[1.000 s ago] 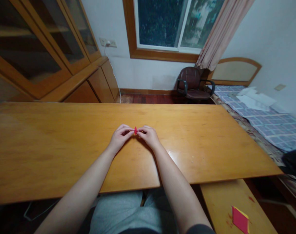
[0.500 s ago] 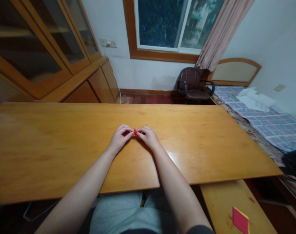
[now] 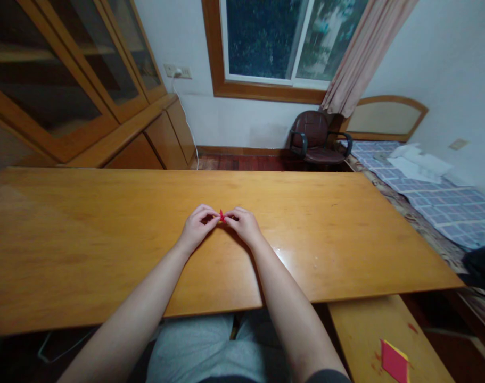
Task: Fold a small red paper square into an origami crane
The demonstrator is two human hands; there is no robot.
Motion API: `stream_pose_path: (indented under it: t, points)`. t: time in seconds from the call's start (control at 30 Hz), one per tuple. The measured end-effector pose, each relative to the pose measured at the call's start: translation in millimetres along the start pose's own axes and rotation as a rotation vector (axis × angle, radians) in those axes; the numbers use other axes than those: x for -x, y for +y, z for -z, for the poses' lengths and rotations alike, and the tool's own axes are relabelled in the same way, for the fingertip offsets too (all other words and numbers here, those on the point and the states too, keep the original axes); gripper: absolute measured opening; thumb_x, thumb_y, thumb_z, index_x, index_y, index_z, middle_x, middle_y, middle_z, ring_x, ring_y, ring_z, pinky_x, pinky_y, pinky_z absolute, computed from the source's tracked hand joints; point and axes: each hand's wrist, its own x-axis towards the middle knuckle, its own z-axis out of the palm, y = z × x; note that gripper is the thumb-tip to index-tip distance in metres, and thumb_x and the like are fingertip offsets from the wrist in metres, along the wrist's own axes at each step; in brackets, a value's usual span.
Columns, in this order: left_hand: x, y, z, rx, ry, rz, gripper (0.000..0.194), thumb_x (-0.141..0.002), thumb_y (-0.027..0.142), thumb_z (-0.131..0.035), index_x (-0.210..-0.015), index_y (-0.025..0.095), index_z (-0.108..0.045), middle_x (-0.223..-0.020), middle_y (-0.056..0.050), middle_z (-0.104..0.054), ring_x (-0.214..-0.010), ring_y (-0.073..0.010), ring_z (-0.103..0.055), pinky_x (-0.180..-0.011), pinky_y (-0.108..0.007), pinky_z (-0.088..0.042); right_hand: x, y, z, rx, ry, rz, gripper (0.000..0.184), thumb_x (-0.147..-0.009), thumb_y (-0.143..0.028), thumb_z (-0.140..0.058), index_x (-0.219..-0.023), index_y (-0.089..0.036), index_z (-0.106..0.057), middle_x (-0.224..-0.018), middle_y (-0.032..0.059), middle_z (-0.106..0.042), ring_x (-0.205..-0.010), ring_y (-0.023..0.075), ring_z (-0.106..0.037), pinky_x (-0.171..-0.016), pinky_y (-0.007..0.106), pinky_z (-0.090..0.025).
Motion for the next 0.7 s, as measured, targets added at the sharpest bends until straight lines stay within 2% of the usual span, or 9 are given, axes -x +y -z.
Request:
stream_pose_path:
  t: [0.4,0.57,0.7]
  points:
    - [0.3,-8.0,-0.4,0.011,-0.018,0.015,0.013,-0.084,0.031,-0.063,-0.081,0.019,-0.067,-0.085,-0.003,-0.059,-0.073,-0.0143,-0.057,-0.063,-0.025,-0.048,0.1,0.6,-0.5,0.010,-0.046,-0.010,0.008,-0.082,-0.020,-0.068,-0.085,-0.020,-0.076,-0.076,0.0028,-0.068,-0.071,0.0144,-0.061,-0.067,0.025,-0.046]
    - [-0.1,-3.1,0.9,0.007,0.001,0.018,0.012,-0.086,0.030,-0.062,-0.083,0.019,-0.065,-0.086,-0.003,-0.060,-0.080,-0.0158,-0.059,-0.069,-0.026,-0.049,0.2,-1.4,-0.4,-0.008,-0.035,-0.016,0.009,-0.082,-0.019,-0.067,-0.084,-0.019,-0.076,-0.076,0.0030,-0.069,-0.071,0.0148,-0.061,-0.068,0.025,-0.046]
    - [0.1,-0.9,1.4,0.053,0.018,0.084,0.014,-0.087,0.032,-0.059,-0.089,0.019,-0.065,-0.089,-0.003,-0.062,-0.080,-0.0159,-0.060,-0.071,-0.027,-0.051,-0.3,2.1,0.3,-0.071,0.017,-0.080,0.010,-0.081,-0.019,-0.066,-0.084,-0.019,-0.075,-0.076,0.0027,-0.067,-0.070,0.0149,-0.061,-0.067,0.026,-0.046]
